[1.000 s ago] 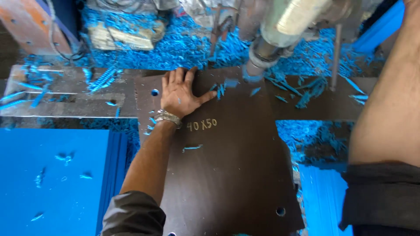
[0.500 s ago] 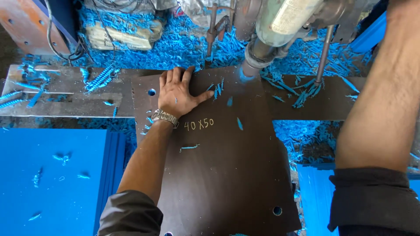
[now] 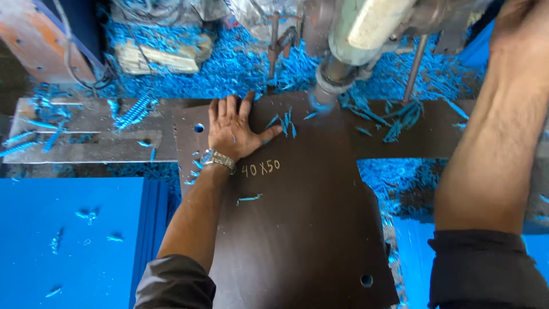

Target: Drilling holes into blue plastic sheets using a drill press and a brown template plate.

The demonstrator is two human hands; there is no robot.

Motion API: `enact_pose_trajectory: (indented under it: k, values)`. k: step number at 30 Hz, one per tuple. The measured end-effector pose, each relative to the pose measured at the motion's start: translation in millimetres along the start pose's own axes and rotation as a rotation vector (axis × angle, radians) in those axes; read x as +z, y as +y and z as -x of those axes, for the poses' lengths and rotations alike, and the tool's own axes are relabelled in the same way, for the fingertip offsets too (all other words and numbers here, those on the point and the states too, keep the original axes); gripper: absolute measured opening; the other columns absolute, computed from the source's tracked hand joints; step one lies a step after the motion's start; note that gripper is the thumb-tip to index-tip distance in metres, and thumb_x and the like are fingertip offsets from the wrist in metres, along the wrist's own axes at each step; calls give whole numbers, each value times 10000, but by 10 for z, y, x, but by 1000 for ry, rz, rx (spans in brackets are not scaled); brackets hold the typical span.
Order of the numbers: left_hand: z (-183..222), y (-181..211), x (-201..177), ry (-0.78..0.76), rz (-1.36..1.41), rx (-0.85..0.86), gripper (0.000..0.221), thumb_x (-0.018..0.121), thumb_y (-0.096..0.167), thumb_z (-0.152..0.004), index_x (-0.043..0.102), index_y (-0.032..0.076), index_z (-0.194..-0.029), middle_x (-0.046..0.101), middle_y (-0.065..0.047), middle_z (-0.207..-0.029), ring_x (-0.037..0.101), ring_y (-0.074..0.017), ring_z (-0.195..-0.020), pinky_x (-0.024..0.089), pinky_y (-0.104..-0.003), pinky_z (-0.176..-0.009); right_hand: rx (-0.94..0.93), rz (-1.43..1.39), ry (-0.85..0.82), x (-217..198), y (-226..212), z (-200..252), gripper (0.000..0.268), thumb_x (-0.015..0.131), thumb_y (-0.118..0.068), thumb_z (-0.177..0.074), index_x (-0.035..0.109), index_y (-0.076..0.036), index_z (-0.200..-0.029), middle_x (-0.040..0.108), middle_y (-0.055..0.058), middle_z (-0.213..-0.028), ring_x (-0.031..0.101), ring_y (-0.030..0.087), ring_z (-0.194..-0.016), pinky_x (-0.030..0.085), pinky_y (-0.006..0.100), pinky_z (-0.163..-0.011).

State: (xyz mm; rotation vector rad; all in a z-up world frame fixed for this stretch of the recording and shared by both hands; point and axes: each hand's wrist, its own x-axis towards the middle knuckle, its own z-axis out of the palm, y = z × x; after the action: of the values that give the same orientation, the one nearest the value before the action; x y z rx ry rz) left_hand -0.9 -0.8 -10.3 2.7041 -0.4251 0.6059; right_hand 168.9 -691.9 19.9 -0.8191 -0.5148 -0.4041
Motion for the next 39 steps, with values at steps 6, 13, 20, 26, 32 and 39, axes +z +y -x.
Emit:
enact_pose_trajectory:
  k: [6,13,20,26,32,39]
  values:
    - [-10,34,-19,-78,12,-71,1039,663,850,-732,565,125,-1469,544,-197,-1223,482,-397,-1243,237,-588,-1168,-15,-37,42,-155,293,-192,340,448,-145,-1210,447,-70,-878,346,37,-795,350,149,-742,316,272,-742]
    - [10,-7,77,-18,-4,-26,1041,627,872,-775,531,122,-1491,533,-200,-1299,468,-378,-1310,226,-573,-1201,-75,156,30,498,279,55,345,429,-177,-1180,427,-42,-862,310,70,-750,332,209,-712,297,349,-727]
    - [-88,82,-104,-189,-25,-123,1073,572,910,-738,489,184,-1523,506,-218,-1323,419,-397,-1337,179,-573,-1201,-191,340,-72,2170,156,738,387,433,-175,-1140,322,-92,-779,258,49,-727,270,188,-650,253,332,-655]
    - [-207,51,-225,-170,25,-115,1078,551,898,-776,460,181,-1576,505,-200,-1407,420,-394,-1414,202,-548,-1267,-254,476,-125,1896,287,787,429,411,-146,-1136,258,-105,-737,211,60,-716,236,197,-631,231,328,-627]
    - [-156,-50,-43,-90,-28,-58,1052,601,895,-770,500,181,-1535,495,-251,-1437,410,-459,-1372,208,-547,-1198,-284,430,-104,2482,273,937,336,427,-146,-1078,310,-100,-766,250,40,-668,271,156,-608,238,307,-582]
    - [-163,-33,-47,-182,6,-73,1091,593,902,-735,457,194,-1554,501,-250,-1427,413,-429,-1376,182,-561,-1200,-55,582,-65,1816,292,580,372,362,-282,-1087,344,-114,-756,305,41,-671,294,153,-603,248,310,-570]
